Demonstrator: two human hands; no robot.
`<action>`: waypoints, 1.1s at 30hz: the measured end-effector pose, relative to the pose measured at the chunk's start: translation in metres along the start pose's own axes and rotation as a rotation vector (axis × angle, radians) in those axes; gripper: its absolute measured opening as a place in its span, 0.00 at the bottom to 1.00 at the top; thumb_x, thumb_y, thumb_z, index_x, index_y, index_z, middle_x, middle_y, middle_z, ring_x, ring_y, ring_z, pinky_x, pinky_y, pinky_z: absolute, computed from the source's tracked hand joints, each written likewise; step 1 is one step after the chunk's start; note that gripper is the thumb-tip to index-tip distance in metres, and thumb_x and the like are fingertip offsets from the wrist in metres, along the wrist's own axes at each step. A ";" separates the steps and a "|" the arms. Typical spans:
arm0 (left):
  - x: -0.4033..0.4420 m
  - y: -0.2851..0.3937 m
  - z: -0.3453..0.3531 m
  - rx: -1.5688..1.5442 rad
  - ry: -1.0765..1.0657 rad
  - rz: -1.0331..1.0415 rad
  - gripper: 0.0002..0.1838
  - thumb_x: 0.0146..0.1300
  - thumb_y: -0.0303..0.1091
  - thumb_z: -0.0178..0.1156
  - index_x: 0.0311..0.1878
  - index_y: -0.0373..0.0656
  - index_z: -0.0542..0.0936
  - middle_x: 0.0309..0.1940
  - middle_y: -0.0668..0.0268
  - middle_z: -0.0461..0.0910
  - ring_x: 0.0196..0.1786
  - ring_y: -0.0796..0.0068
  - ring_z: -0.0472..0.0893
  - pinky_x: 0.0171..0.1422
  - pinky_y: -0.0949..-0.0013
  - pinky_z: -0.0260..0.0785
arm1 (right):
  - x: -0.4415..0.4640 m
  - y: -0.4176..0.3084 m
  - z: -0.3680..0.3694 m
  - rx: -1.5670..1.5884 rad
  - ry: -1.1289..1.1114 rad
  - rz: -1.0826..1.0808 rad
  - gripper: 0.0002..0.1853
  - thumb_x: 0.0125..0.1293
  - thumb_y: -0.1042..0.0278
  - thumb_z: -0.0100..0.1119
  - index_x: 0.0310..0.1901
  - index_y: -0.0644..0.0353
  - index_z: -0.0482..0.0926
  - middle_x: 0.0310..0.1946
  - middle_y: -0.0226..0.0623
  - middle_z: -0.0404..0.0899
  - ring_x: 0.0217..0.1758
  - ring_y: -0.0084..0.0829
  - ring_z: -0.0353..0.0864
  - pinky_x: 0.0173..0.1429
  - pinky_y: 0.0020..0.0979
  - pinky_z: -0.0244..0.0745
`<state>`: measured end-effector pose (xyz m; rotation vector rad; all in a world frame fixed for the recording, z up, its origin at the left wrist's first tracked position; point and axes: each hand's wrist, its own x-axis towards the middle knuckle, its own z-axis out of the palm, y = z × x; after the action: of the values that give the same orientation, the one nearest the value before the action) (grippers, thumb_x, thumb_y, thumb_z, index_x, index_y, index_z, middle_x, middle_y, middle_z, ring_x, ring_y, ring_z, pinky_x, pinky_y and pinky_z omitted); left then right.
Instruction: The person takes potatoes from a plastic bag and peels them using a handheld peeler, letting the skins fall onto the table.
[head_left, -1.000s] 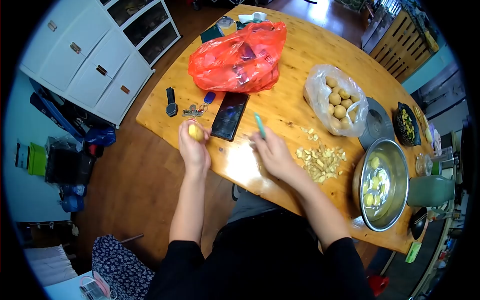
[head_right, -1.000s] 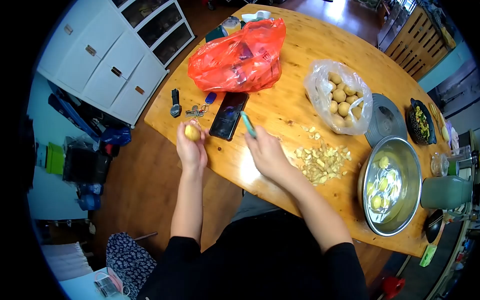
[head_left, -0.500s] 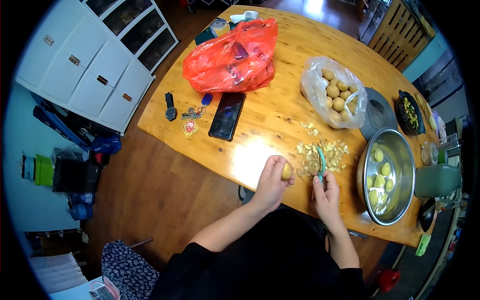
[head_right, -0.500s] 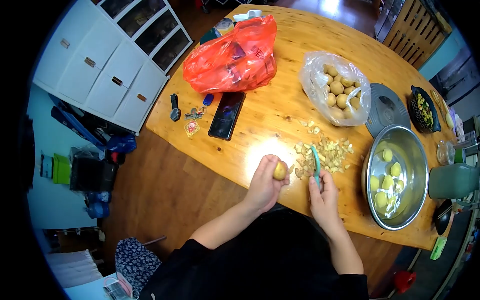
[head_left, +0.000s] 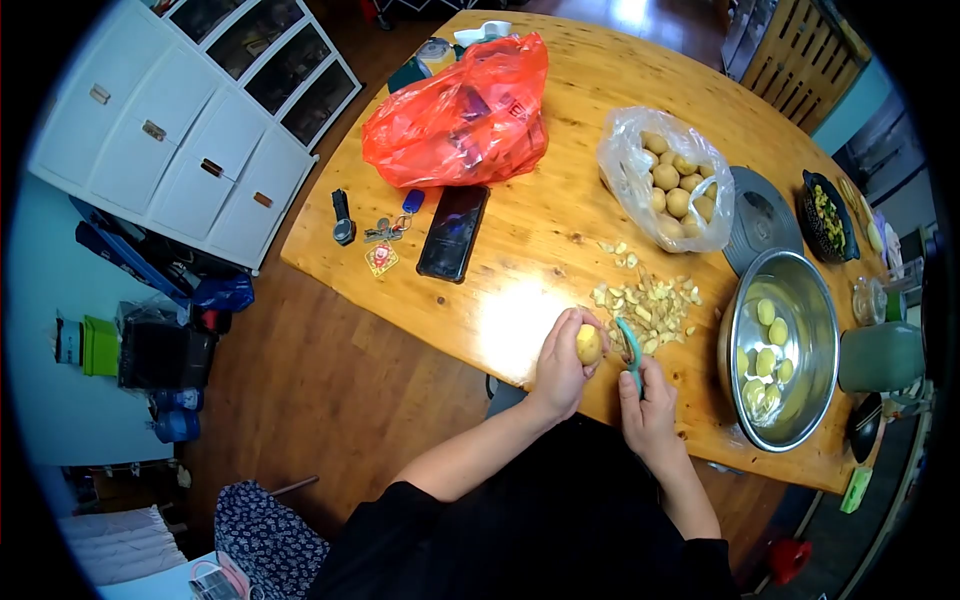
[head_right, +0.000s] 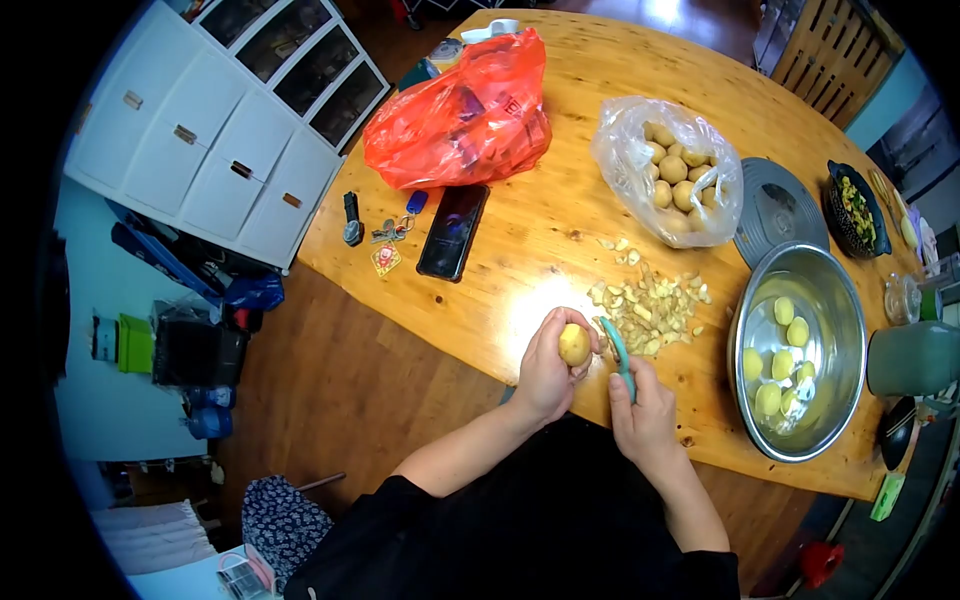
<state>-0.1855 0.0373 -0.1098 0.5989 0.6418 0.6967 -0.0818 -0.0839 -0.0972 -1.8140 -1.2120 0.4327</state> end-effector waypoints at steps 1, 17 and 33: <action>0.002 -0.001 -0.002 -0.014 0.026 -0.006 0.15 0.84 0.44 0.39 0.45 0.47 0.72 0.32 0.64 0.78 0.23 0.80 0.66 0.27 0.78 0.58 | -0.001 -0.001 0.000 -0.005 -0.003 0.016 0.11 0.76 0.69 0.58 0.54 0.65 0.78 0.27 0.49 0.80 0.27 0.48 0.83 0.32 0.41 0.76; 0.003 -0.015 0.007 0.048 0.015 0.045 0.20 0.86 0.49 0.34 0.49 0.44 0.69 0.35 0.61 0.76 0.30 0.76 0.70 0.31 0.75 0.64 | 0.000 -0.009 0.002 -0.097 0.051 -0.122 0.06 0.73 0.65 0.60 0.41 0.57 0.76 0.27 0.41 0.82 0.28 0.46 0.84 0.30 0.44 0.76; 0.003 -0.013 0.013 0.175 0.008 0.180 0.15 0.86 0.42 0.36 0.45 0.43 0.65 0.35 0.60 0.76 0.26 0.76 0.68 0.30 0.73 0.62 | 0.005 0.020 -0.009 -0.152 0.050 0.074 0.08 0.76 0.65 0.55 0.41 0.60 0.72 0.23 0.48 0.80 0.26 0.51 0.82 0.30 0.50 0.75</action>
<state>-0.1694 0.0271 -0.1111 0.8237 0.6657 0.8163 -0.0624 -0.0864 -0.1077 -1.9925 -1.1732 0.3418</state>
